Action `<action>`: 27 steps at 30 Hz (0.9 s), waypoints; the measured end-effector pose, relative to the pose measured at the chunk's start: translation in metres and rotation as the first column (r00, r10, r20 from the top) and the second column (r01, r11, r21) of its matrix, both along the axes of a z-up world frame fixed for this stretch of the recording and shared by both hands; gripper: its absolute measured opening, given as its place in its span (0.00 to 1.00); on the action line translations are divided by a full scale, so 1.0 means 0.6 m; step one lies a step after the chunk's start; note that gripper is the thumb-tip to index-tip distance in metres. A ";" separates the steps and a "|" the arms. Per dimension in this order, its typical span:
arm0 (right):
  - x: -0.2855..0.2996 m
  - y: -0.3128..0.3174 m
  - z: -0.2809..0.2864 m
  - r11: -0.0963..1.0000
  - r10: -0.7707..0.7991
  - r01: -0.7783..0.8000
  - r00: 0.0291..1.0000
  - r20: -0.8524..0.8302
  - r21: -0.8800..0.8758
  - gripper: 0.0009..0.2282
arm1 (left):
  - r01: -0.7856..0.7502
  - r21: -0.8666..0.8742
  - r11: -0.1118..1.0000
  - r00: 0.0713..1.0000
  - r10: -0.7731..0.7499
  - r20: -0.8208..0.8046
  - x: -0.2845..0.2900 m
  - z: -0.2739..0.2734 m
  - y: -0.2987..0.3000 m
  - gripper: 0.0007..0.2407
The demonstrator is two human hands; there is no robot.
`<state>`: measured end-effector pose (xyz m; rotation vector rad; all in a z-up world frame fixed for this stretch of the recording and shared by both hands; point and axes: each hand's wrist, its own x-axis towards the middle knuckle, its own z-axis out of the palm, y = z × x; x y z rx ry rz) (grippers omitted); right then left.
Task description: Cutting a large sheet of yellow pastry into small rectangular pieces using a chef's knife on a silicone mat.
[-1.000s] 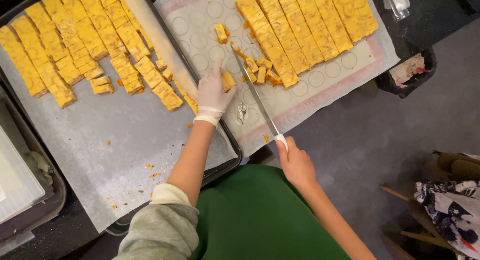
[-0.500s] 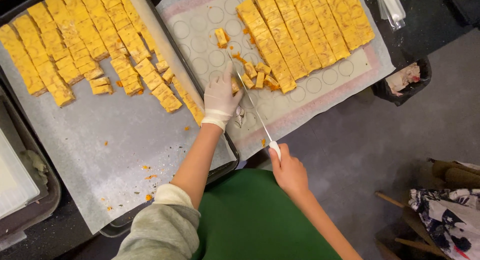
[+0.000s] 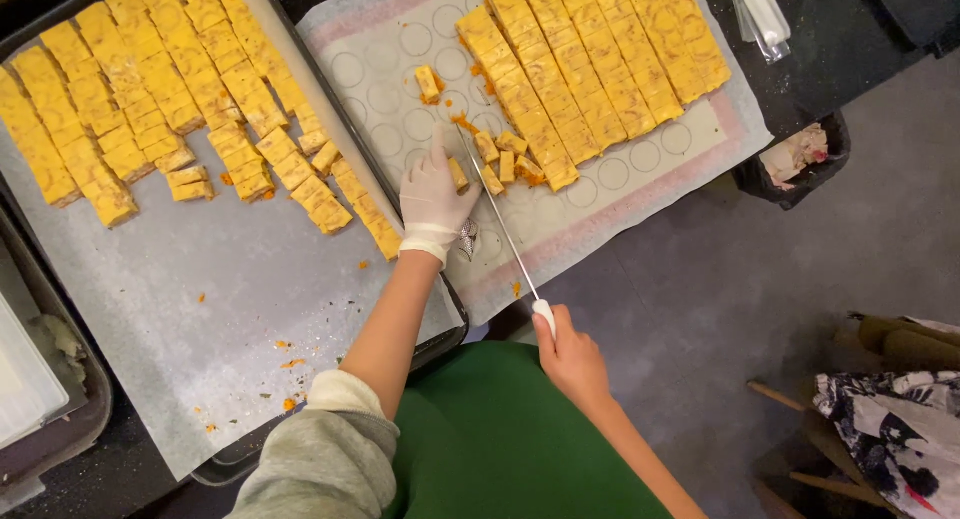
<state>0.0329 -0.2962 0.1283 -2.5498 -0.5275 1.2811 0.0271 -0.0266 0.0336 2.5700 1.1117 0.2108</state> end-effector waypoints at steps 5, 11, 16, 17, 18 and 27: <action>0.003 -0.008 0.007 0.999 0.037 -0.036 0.999 0.030 -0.028 0.20 | -0.053 -0.129 0.990 0.996 0.043 -0.074 0.009 0.001 0.004 0.43; -0.002 -0.027 -0.024 0.999 0.029 -0.027 0.999 0.043 -0.039 0.19 | -0.059 -0.150 0.987 0.994 0.044 -0.099 0.012 -0.004 0.007 0.44; 0.001 -0.010 -0.011 0.997 0.050 -0.046 0.996 0.073 -0.058 0.19 | -0.029 -0.158 0.987 0.998 0.018 -0.067 0.006 -0.004 0.007 0.45; 0.003 -0.006 -0.008 0.997 0.061 -0.055 0.994 0.093 -0.062 0.18 | -0.005 -0.173 0.985 0.999 -0.002 -0.040 0.004 0.002 0.004 0.44; 0.004 -0.002 -0.005 0.997 0.062 -0.056 0.994 0.092 -0.061 0.18 | -0.007 -0.172 0.985 0.999 -0.001 -0.042 -0.003 0.020 -0.002 0.44; 0.013 0.003 0.014 0.983 0.166 -0.154 0.978 0.125 -0.105 0.20 | 0.119 0.234 0.965 0.978 -0.155 0.141 0.014 0.071 -0.041 0.32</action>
